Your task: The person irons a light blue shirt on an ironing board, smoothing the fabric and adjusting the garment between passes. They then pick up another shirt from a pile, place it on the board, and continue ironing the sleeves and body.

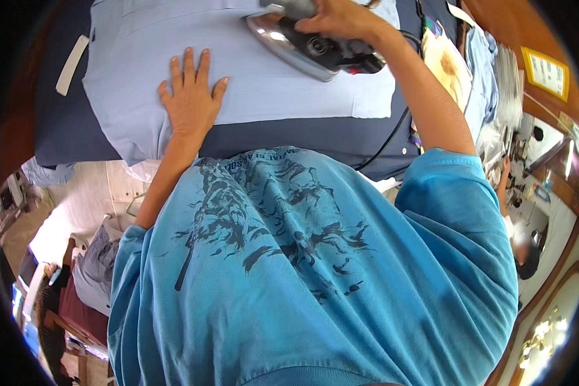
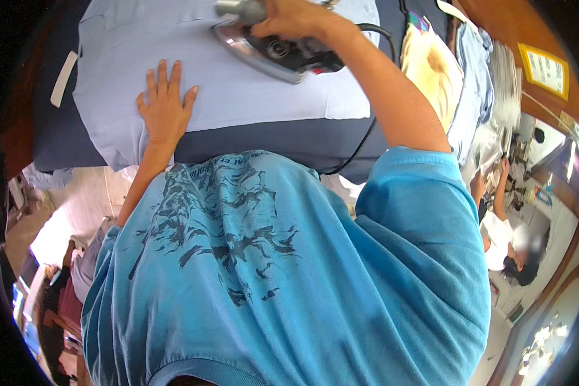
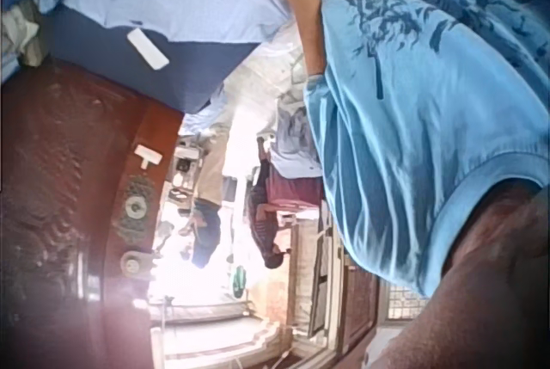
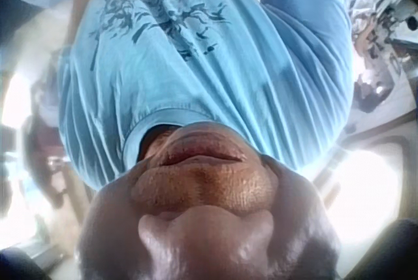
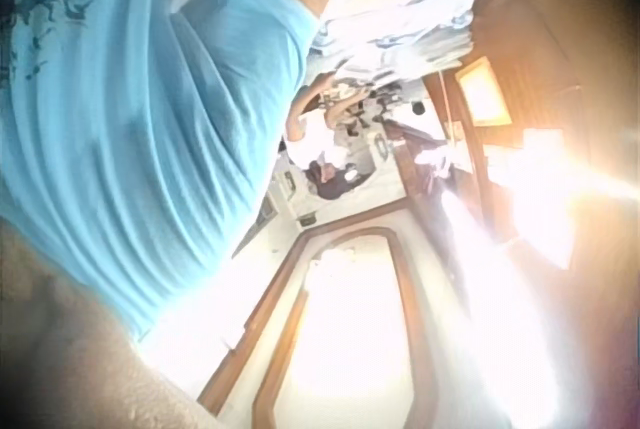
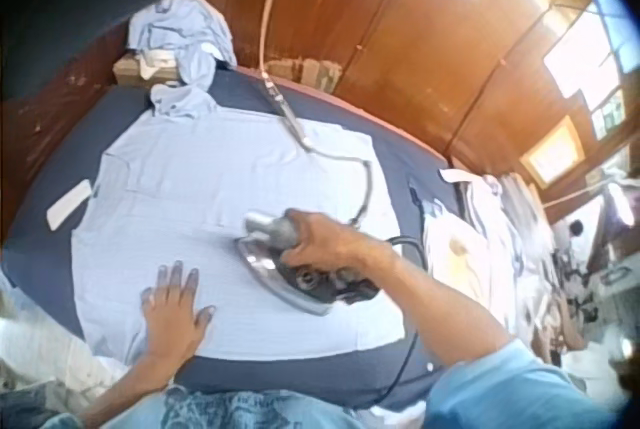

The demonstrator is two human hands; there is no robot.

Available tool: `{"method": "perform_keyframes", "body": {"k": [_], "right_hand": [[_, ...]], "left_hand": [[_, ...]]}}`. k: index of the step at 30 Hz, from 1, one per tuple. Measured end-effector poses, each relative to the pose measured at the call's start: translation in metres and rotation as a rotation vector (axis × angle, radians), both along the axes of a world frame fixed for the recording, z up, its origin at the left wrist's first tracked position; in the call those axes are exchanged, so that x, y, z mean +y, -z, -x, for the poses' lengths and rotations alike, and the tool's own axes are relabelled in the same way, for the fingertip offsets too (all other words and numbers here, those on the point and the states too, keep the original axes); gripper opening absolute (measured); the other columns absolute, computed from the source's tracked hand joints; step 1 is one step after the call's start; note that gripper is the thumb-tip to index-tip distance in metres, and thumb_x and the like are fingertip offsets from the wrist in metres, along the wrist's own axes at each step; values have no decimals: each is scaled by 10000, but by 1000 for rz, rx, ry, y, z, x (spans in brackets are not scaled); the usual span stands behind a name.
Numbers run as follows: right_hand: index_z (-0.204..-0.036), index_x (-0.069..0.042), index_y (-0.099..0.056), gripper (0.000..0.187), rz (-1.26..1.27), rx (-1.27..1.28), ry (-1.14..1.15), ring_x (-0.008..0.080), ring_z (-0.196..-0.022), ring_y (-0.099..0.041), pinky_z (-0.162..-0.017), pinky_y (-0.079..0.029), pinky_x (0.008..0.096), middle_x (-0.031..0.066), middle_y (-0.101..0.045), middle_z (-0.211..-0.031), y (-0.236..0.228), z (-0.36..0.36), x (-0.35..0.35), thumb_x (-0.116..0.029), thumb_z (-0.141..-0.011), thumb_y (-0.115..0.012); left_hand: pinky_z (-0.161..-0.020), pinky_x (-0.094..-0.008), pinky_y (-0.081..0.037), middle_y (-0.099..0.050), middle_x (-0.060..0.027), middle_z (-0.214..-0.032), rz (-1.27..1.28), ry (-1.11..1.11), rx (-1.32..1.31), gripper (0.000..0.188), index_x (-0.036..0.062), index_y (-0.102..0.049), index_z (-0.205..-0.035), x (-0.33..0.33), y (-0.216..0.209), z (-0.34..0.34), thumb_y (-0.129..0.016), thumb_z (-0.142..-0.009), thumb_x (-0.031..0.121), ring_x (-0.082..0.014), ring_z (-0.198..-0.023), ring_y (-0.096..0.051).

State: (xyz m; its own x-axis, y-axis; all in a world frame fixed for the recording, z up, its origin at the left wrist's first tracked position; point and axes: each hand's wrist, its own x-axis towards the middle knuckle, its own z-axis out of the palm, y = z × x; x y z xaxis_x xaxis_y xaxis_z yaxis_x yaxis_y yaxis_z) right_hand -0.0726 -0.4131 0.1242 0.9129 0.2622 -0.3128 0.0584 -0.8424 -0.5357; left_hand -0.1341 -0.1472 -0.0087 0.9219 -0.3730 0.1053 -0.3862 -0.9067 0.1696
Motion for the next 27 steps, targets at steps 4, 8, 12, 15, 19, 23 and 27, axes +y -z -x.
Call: {"method": "perform_keyframes", "body": {"k": [4,8,12,15,19,23,27], "right_hand": [[-1065,4,-531,466,-7,24,224,257,-829,-593,-738,-466,355,196,-617,-874,2,14,-52,-231,-682,-651],[-1056,17,-518,477,-32,148,40,318,-867,-593,-751,-459,377,213,-612,-902,-5,27,-37,-251,-681,-642],[-1041,13,-545,475,-141,16,-66,331,-826,-612,-730,-474,388,234,-622,-875,17,29,-20,-305,-698,-630],[-1043,-11,-515,429,-116,72,-192,336,-746,-625,-676,-490,400,212,-624,-807,14,58,8,-212,-681,-627],[-1064,-47,-513,400,-25,133,-170,360,-751,-626,-660,-497,429,196,-635,-792,-2,93,16,-171,-705,-639],[-1092,-47,-512,432,23,-18,-74,352,-737,-627,-655,-502,416,191,-635,-779,10,81,0,-176,-702,-645],[-1084,-59,-513,427,-9,77,-122,346,-694,-622,-642,-496,412,184,-627,-733,7,76,-9,-166,-689,-637]], "left_hand": [[-968,-571,-237,-270,-55,-1455,-111,-6,-17,581,241,-310,-1392,2,9,-1,-433,-884,494,-288,-1334,-236],[-979,-562,-217,-275,-56,-1455,-143,4,-40,574,241,-320,-1389,2,13,-2,-413,-888,506,-289,-1336,-233],[-988,-564,-211,-245,-48,-1470,-125,20,-37,532,246,-290,-1405,6,18,-7,-364,-921,457,-283,-1348,-211],[-991,-564,-209,-225,-45,-1480,-139,4,-21,517,245,-275,-1412,11,20,-7,-336,-935,434,-281,-1353,-201],[-991,-573,-204,-219,-46,-1483,-190,-35,6,508,241,-272,-1414,4,10,-2,-330,-940,413,-287,-1356,-192],[-984,-593,-199,-216,-64,-1481,-81,-34,-10,514,233,-257,-1420,-4,2,18,-327,-942,410,-303,-1354,-188],[-983,-603,-190,-193,-77,-1486,-114,-49,19,524,222,-243,-1424,6,13,28,-328,-942,409,-315,-1356,-176]]}}
